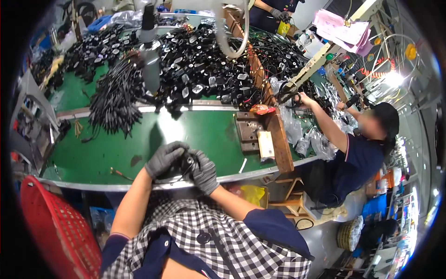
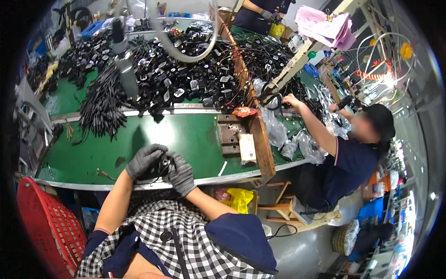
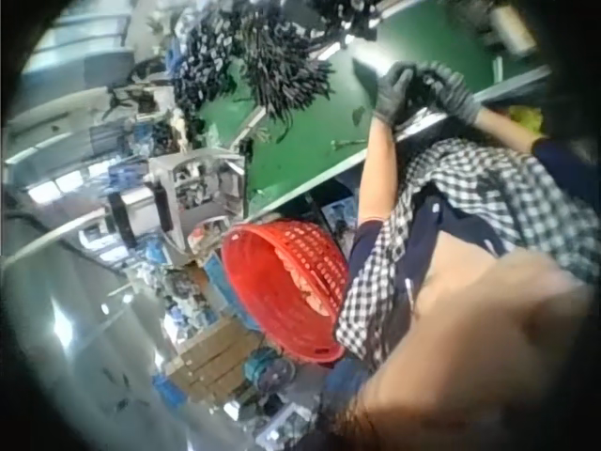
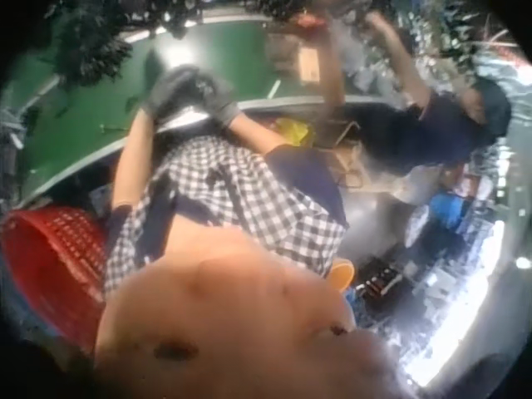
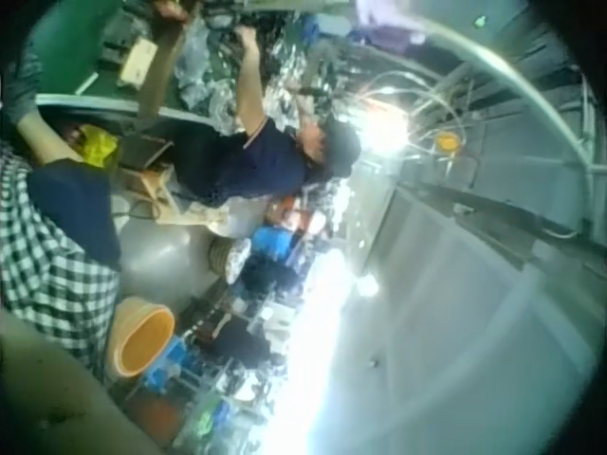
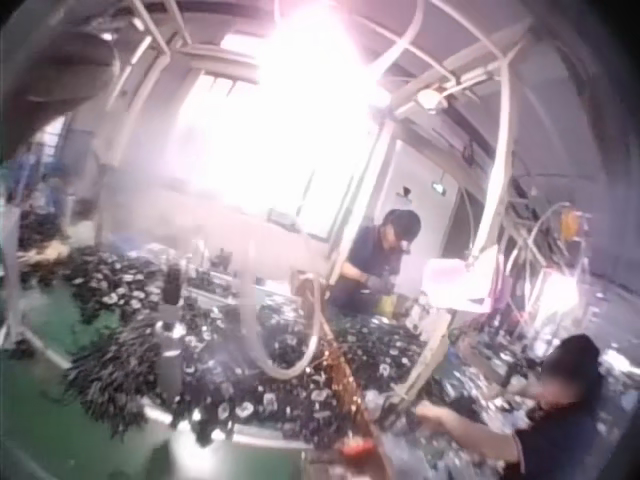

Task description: The worker is using an electric screwdriver to assemble small black plastic components at a manual workstation.

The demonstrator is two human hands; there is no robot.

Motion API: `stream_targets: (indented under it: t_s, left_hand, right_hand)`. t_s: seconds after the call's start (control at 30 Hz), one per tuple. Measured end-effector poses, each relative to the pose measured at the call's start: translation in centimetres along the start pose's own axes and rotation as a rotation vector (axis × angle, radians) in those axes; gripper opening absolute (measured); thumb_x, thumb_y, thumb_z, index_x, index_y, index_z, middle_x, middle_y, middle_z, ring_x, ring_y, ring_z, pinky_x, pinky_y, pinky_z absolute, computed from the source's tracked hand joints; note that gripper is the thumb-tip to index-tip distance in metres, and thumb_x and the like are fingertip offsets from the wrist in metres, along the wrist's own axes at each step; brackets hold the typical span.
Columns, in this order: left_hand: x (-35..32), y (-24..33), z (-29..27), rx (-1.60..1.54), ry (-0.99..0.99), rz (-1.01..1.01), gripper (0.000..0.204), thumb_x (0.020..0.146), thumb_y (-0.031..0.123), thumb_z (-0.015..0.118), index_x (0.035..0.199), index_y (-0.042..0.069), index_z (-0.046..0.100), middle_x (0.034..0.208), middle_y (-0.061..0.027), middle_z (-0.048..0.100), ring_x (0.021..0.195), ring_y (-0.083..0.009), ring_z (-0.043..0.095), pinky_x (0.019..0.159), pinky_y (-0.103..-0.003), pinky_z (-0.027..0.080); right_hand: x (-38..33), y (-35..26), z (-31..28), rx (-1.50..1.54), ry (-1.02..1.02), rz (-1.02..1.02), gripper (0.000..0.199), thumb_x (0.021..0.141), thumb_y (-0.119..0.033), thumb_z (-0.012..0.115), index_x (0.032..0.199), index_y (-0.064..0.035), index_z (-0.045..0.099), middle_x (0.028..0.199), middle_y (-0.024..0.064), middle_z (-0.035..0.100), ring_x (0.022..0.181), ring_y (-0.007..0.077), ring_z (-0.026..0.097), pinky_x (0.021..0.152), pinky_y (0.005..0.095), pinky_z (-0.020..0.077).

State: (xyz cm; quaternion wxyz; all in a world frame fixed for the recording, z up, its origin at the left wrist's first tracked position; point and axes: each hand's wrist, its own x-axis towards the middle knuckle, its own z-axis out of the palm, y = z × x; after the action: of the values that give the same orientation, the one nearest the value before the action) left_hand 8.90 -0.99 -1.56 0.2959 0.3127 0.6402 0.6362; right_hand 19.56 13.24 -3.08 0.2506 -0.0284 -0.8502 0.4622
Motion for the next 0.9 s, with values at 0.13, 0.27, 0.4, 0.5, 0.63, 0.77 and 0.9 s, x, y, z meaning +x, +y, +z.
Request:
stream_targets:
  t_s: [0.13, 0.27, 0.4, 0.5, 0.63, 0.77, 0.9]
  left_hand:
    - [-0.8, -0.9, -0.7, 0.043, 0.013, 0.047, 0.026, 0.090, 0.022, 0.053, 0.106, 0.003, 0.059, 0.092, -0.0044, 0.063, 0.085, -0.0104, 0.055, 0.078, -0.025, 0.044]
    - [-0.1, -3.2, -0.3, 0.071, 0.096, 0.039, 0.026, 0.088, 0.022, 0.054, 0.102, 0.002, 0.061, 0.085, -0.0079, 0.065, 0.078, -0.0124, 0.057, 0.074, -0.027, 0.046]
    - [0.2, -4.4, 0.0, 0.063, 0.154, 0.031, 0.025, 0.087, 0.022, 0.055, 0.099, 0.001, 0.062, 0.081, -0.0105, 0.065, 0.074, -0.0147, 0.059, 0.072, -0.028, 0.047]
    - [0.2, -3.7, -0.2, 0.079, 0.156, 0.005, 0.024, 0.086, 0.021, 0.055, 0.098, 0.002, 0.063, 0.080, -0.0106, 0.066, 0.074, -0.0152, 0.060, 0.071, -0.028, 0.047]
    - [0.8, -2.0, -0.3, 0.115, 0.111, -0.085, 0.023, 0.087, 0.021, 0.053, 0.097, 0.002, 0.063, 0.081, -0.0090, 0.066, 0.073, -0.0141, 0.060, 0.069, -0.027, 0.046]
    - [0.5, -1.5, -1.1, -0.152, 0.031, -0.252, 0.025, 0.087, 0.023, 0.052, 0.092, 0.002, 0.064, 0.078, -0.0083, 0.064, 0.068, -0.0147, 0.059, 0.061, -0.026, 0.047]
    - [2.3, 1.0, -1.7, -0.558, -0.201, -0.428, 0.028, 0.086, 0.029, 0.054, 0.093, 0.004, 0.062, 0.079, -0.0077, 0.063, 0.067, -0.0173, 0.059, 0.054, -0.028, 0.048]
  right_hand:
    - [-0.2, -0.6, 1.3, -0.122, 0.035, -0.048, 0.025, 0.084, -0.017, 0.049, 0.105, -0.0057, 0.055, 0.090, 0.0194, 0.061, 0.082, 0.0380, 0.060, 0.070, 0.0426, 0.0491]
    - [-0.3, -0.9, 1.6, -0.229, 0.098, -0.093, 0.025, 0.084, -0.019, 0.050, 0.106, -0.0064, 0.055, 0.089, 0.0187, 0.062, 0.080, 0.0382, 0.060, 0.069, 0.0429, 0.0491]
    - [-0.6, -1.1, 1.5, -0.282, 0.092, -0.043, 0.026, 0.084, -0.020, 0.050, 0.106, -0.0065, 0.055, 0.090, 0.0187, 0.061, 0.082, 0.0373, 0.059, 0.071, 0.0424, 0.0488]
    - [-0.6, -1.2, 1.4, -0.324, 0.074, -0.028, 0.026, 0.084, -0.020, 0.050, 0.106, -0.0063, 0.056, 0.093, 0.0186, 0.061, 0.085, 0.0363, 0.059, 0.073, 0.0420, 0.0482]
    - [-0.1, -1.4, 0.4, -0.391, 0.136, -0.122, 0.027, 0.083, -0.019, 0.051, 0.106, -0.0059, 0.056, 0.098, 0.0181, 0.059, 0.090, 0.0347, 0.057, 0.077, 0.0417, 0.0468]
    - [0.6, -1.7, -0.3, -0.325, 0.157, -0.229, 0.026, 0.082, -0.018, 0.052, 0.104, -0.0053, 0.057, 0.099, 0.0171, 0.057, 0.092, 0.0338, 0.056, 0.080, 0.0413, 0.0456]
    - [5.6, -0.8, -3.1, -0.263, -0.071, -0.251, 0.024, 0.082, -0.019, 0.054, 0.100, -0.0050, 0.058, 0.096, 0.0164, 0.058, 0.090, 0.0332, 0.056, 0.079, 0.0408, 0.0452]
